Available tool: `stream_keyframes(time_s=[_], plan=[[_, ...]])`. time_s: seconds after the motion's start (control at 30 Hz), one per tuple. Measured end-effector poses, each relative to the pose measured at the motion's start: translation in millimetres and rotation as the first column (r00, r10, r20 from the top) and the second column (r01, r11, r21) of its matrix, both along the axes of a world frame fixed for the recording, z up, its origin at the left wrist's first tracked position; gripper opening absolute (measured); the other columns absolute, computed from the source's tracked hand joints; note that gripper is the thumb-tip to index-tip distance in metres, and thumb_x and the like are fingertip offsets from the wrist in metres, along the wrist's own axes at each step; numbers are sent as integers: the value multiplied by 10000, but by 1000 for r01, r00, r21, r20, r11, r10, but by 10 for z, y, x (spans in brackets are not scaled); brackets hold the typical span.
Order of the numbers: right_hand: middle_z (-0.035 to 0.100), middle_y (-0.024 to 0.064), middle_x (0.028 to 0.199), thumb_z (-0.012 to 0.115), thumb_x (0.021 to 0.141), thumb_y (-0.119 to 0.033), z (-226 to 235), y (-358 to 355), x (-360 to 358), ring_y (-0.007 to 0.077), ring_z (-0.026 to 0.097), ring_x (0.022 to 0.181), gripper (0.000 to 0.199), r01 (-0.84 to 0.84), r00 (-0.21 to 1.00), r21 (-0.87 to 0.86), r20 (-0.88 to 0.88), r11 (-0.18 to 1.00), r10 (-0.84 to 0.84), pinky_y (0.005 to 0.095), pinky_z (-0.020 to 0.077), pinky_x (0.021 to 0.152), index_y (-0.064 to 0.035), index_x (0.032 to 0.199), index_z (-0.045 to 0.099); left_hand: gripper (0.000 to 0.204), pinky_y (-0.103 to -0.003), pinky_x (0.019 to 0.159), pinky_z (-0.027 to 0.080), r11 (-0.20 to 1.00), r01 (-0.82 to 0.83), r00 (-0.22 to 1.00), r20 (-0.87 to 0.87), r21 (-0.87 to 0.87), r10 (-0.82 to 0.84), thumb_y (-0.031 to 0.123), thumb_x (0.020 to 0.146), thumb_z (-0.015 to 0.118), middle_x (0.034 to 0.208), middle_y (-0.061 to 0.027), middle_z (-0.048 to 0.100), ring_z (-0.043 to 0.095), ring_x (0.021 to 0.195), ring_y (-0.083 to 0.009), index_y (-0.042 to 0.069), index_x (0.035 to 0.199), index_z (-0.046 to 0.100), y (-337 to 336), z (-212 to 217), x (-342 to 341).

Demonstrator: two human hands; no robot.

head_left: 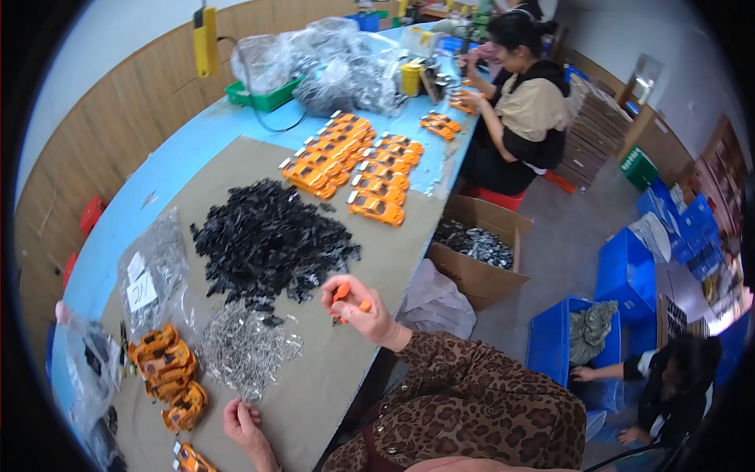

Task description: Using pliers to insert and seat components into plastic toy car shells at a workbench.

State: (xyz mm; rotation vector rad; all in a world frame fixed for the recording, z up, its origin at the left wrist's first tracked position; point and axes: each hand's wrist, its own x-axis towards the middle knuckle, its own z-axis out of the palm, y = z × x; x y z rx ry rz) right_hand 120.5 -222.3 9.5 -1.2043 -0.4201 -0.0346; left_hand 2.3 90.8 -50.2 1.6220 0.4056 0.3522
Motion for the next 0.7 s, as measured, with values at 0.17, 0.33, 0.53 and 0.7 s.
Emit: stream_keyframes(time_s=[0.17, 0.33, 0.53, 0.7], plan=[[516, 83, 892, 431, 833, -48, 39, 17, 107, 160, 520, 763, 236, -8, 1000, 40, 0, 999, 8, 288, 462, 680, -33, 1067, 462, 105, -225, 544, 417, 991, -62, 998, -10, 120, 63, 71, 848, 544, 718, -25, 577, 507, 609, -83, -8, 874, 608, -191, 205, -57], [495, 85, 920, 438, 804, 13, 149, -50, 165, 159, 511, 762, 282, -80, 993, 116, -80, 990, 89, 292, 461, 674, 0, 1084, 460, 104, -262, 604, 464, 966, -6, 999, 36, 257, -3, 50, 824, 559, 767, -83, 610, 586, 661, -149, -3, 885, 623, -221, 170, 65], [489, 101, 941, 441, 795, -15, 211, 61, 289, 170, 504, 799, 356, -220, 972, 21, -84, 975, 221, 287, 455, 690, 22, 1148, 445, 102, -282, 616, 473, 911, -101, 990, 131, 400, 53, 52, 823, 565, 782, -102, 616, 602, 674, -187, -1, 891, 618, -223, 207, -72], [503, 94, 983, 452, 854, -62, 190, -36, 348, 168, 483, 828, 352, -274, 957, 40, -86, 961, 276, 297, 435, 711, 21, 1195, 436, 91, -265, 626, 466, 902, -91, 984, 176, 422, 18, 36, 812, 572, 780, -73, 615, 592, 699, -159, 13, 886, 619, -260, 257, -20]])
